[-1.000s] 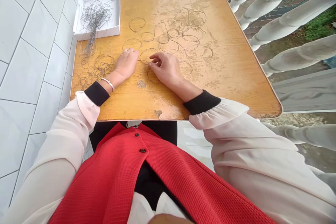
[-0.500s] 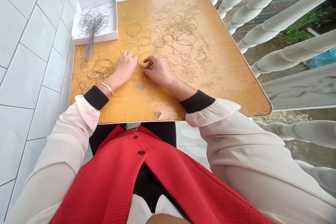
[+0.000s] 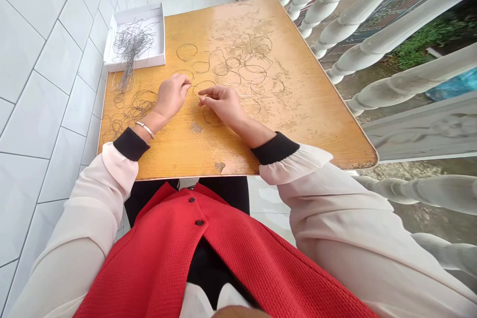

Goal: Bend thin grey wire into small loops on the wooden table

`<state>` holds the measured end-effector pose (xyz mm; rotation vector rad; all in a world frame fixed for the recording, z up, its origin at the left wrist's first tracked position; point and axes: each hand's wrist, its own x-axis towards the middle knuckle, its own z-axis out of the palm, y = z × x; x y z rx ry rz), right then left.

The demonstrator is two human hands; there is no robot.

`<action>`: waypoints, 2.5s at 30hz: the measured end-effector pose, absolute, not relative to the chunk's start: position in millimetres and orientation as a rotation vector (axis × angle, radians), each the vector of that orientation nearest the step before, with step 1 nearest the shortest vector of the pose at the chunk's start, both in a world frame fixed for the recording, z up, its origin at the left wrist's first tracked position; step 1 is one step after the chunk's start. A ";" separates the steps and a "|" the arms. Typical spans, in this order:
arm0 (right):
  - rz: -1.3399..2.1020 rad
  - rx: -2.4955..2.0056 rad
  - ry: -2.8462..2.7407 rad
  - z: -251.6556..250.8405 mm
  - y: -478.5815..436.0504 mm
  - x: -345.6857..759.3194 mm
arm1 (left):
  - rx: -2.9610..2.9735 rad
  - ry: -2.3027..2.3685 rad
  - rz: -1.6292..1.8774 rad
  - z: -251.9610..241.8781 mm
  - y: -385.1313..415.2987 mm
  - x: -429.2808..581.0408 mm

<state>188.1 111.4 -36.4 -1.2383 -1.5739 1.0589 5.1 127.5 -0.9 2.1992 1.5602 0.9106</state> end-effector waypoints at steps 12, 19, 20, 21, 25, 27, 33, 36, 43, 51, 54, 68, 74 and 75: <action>1.220 -1.072 -1.482 -22.9 99.1 184.7 | 1.533 1.306 0.910 22.4 106.1 18.7; 1.248 -1.081 -1.481 -20.4 95.9 187.4 | 1.328 1.219 0.877 25.4 107.3 15.1; 1.289 -1.086 -1.462 -19.3 94.8 187.4 | 1.302 1.218 0.926 25.8 107.1 14.6; 1.324 -1.091 -1.442 -18.2 93.8 187.3 | 1.284 1.221 0.969 26.1 106.9 14.0; 1.360 -1.087 -1.383 -16.4 93.0 186.6 | 1.303 1.229 0.983 27.5 105.6 10.4; 1.338 -1.069 -1.384 -17.3 93.9 185.8 | 1.353 1.185 0.922 28.4 104.8 10.0; 1.291 -1.053 -1.371 -18.2 93.1 184.8 | 1.444 1.223 0.872 28.2 105.0 16.9; 1.324 -1.054 -1.402 -16.7 91.4 186.3 | 1.364 1.211 0.953 26.0 105.6 18.6; 1.304 -1.015 -1.365 -16.5 92.1 184.9 | 1.198 1.206 0.944 23.1 104.8 21.1; 1.456 -1.046 -1.285 -10.6 90.5 188.6 | 1.269 1.149 1.149 23.8 107.5 18.5; 1.471 -1.027 -1.273 -9.1 89.0 188.3 | 1.399 1.170 1.185 15.5 113.0 15.5; 1.488 -1.034 -1.245 -8.8 86.8 185.6 | 1.644 1.226 1.547 -24.2 127.3 13.9; 1.524 -0.993 -1.241 -9.2 86.0 184.7 | 1.808 1.244 1.542 -25.7 129.2 9.2; 1.514 -0.995 -1.250 -10.2 86.4 184.0 | 1.857 1.252 1.558 -25.8 128.6 9.1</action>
